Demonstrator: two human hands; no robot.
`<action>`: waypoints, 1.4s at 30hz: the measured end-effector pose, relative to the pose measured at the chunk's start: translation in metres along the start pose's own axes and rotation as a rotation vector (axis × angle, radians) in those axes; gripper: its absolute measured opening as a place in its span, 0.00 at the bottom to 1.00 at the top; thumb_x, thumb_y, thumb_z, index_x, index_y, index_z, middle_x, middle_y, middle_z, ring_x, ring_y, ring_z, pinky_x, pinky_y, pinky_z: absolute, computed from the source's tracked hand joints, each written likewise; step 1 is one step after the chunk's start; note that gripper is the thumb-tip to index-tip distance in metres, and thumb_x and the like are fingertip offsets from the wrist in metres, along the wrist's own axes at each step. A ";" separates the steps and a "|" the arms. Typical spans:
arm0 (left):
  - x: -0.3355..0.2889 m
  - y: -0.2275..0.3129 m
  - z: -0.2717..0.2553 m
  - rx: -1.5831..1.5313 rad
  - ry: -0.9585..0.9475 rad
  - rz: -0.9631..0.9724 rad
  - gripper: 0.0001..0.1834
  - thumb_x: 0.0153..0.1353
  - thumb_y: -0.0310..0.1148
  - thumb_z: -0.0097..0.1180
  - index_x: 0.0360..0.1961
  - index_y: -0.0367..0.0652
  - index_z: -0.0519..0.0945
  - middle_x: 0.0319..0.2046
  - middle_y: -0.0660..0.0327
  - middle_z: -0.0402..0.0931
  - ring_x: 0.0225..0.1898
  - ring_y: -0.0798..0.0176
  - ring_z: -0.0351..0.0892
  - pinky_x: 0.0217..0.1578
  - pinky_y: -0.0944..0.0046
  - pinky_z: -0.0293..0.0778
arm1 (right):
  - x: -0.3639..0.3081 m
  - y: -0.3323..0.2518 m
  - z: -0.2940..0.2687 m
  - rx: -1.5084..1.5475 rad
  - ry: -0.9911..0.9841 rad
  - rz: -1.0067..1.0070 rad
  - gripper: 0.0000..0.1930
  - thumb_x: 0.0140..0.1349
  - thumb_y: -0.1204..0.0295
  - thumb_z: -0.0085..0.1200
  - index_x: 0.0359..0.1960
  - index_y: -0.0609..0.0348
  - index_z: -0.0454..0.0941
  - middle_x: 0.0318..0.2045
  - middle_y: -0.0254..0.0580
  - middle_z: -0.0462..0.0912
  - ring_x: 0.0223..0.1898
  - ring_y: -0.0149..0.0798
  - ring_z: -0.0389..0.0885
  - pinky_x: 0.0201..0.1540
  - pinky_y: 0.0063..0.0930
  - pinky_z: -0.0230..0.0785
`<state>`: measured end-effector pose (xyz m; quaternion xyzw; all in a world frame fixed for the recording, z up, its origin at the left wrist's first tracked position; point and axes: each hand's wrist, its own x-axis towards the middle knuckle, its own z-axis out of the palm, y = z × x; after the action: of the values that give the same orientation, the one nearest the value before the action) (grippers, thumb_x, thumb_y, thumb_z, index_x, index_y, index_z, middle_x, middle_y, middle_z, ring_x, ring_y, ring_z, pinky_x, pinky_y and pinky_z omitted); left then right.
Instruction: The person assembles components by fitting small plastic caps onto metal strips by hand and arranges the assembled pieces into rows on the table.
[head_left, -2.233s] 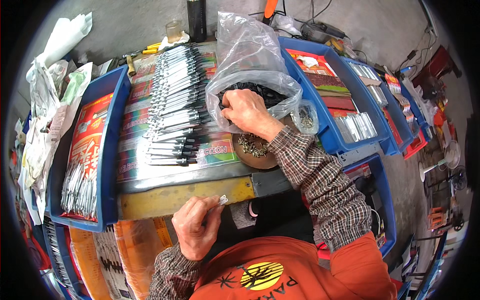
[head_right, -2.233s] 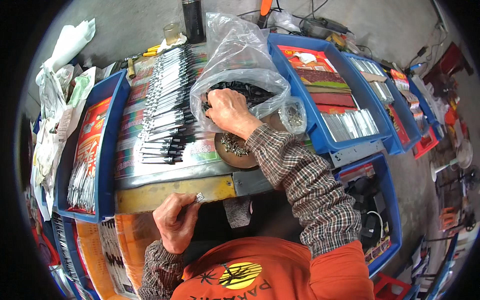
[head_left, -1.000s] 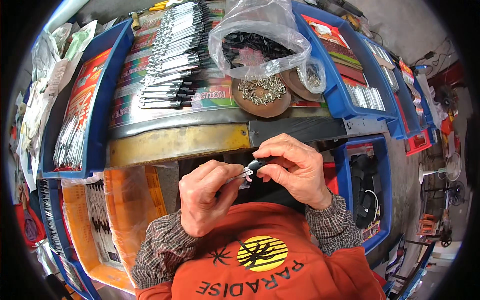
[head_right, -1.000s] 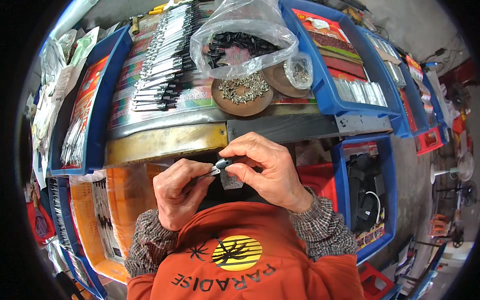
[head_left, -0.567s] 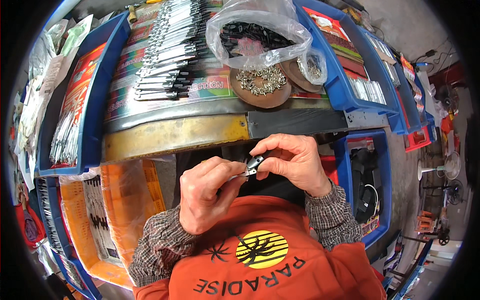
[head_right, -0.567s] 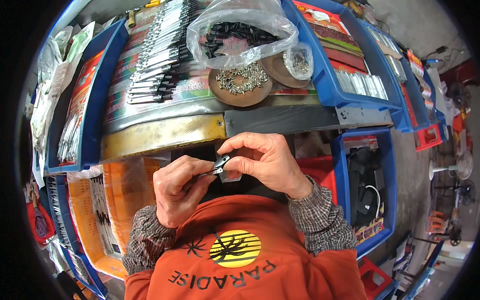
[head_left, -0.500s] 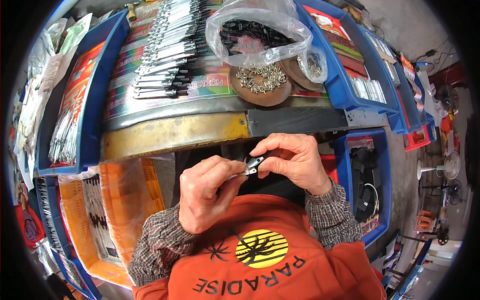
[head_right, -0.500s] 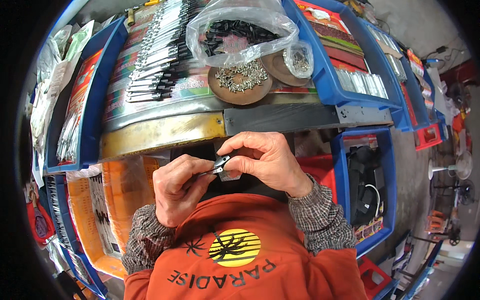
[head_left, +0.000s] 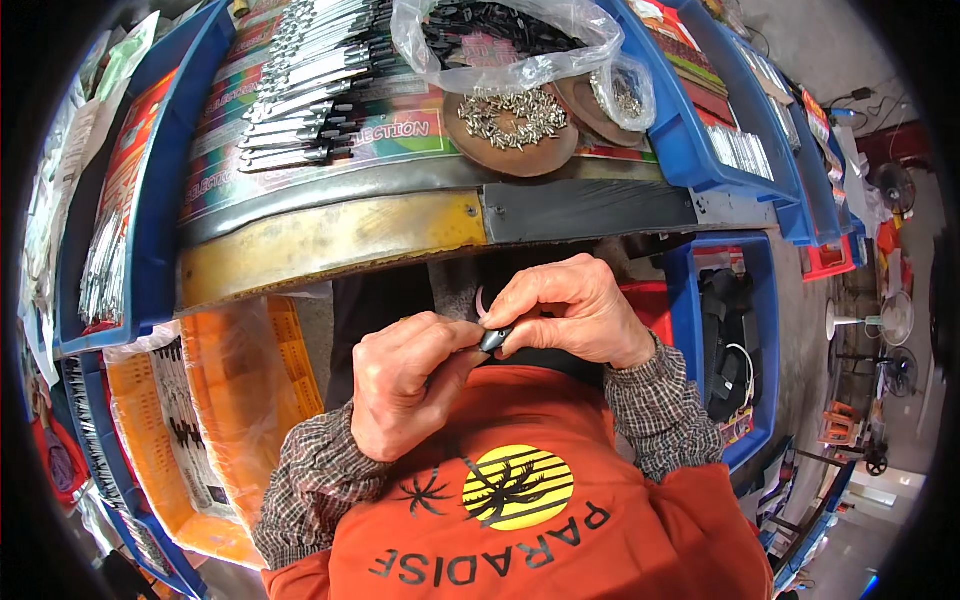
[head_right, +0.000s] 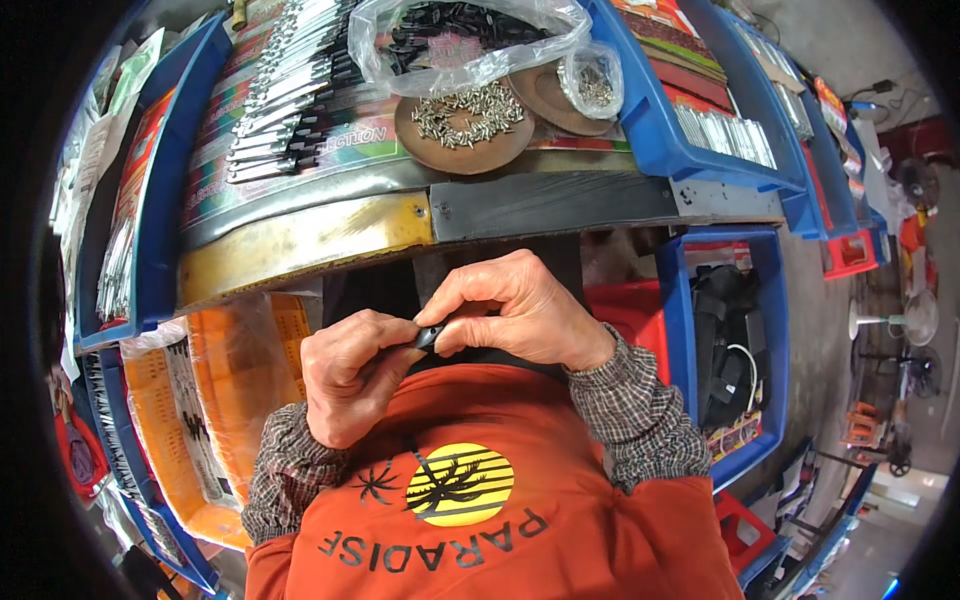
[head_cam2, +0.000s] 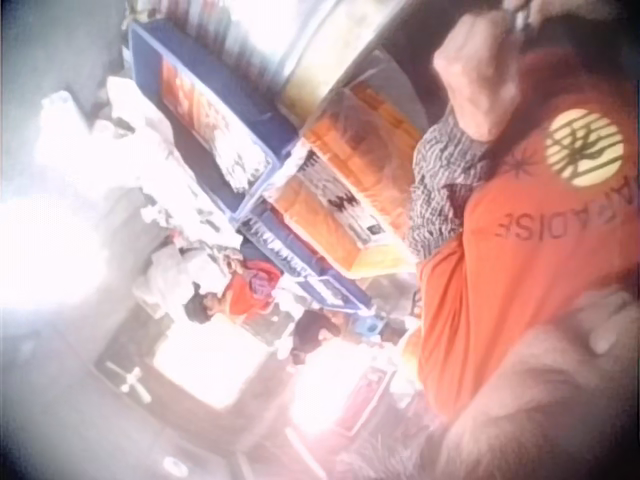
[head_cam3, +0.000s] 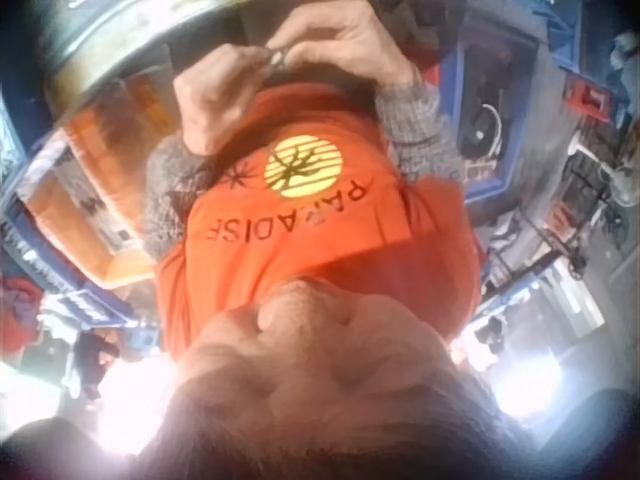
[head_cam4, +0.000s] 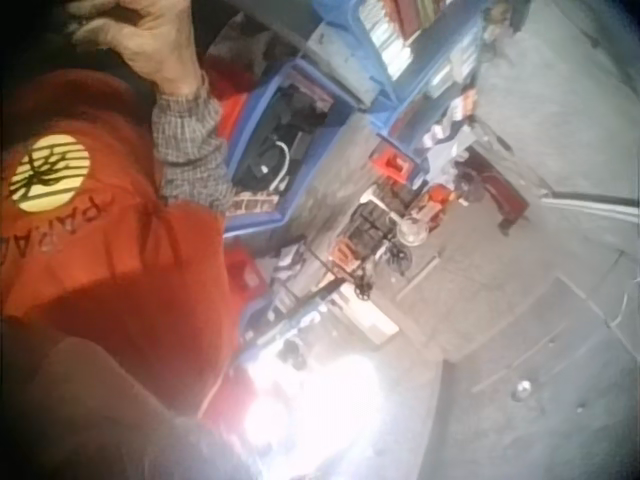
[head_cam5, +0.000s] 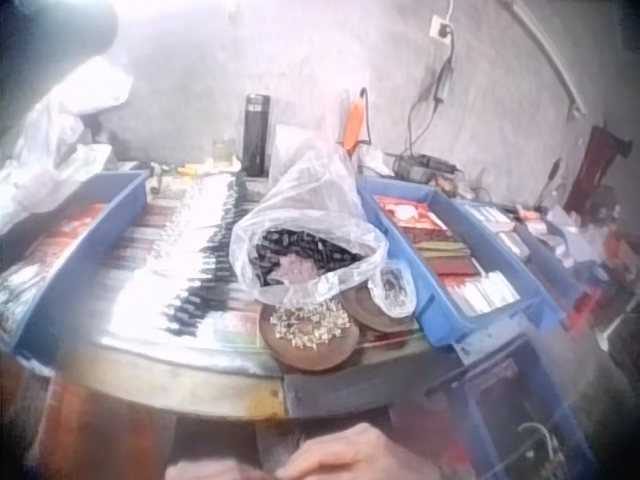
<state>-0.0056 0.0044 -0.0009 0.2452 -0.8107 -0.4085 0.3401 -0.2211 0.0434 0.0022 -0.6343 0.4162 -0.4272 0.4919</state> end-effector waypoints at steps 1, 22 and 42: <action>-0.001 0.000 0.000 0.000 -0.001 -0.006 0.11 0.46 0.15 0.62 0.33 0.36 0.81 0.27 0.55 0.80 0.27 0.58 0.81 0.27 0.65 0.75 | -0.001 0.001 0.002 0.020 -0.001 0.030 0.09 0.54 0.79 0.64 0.38 0.64 0.83 0.32 0.38 0.85 0.33 0.29 0.83 0.37 0.22 0.75; -0.022 -0.016 0.017 0.080 0.021 -0.001 0.12 0.46 0.19 0.65 0.34 0.38 0.80 0.27 0.56 0.80 0.26 0.56 0.80 0.25 0.63 0.74 | -0.027 0.017 0.034 -0.215 0.109 0.033 0.11 0.57 0.76 0.61 0.41 0.62 0.77 0.31 0.42 0.81 0.28 0.38 0.82 0.31 0.28 0.73; -0.033 -0.016 0.031 0.149 0.054 0.036 0.13 0.43 0.21 0.67 0.32 0.40 0.79 0.25 0.58 0.78 0.24 0.58 0.79 0.24 0.63 0.72 | -0.042 0.026 0.035 -0.149 0.069 0.064 0.07 0.62 0.78 0.57 0.40 0.69 0.76 0.34 0.47 0.84 0.31 0.35 0.86 0.32 0.23 0.79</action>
<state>-0.0055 0.0325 -0.0393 0.2661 -0.8338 -0.3342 0.3498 -0.2027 0.0885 -0.0338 -0.6404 0.4836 -0.4006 0.4422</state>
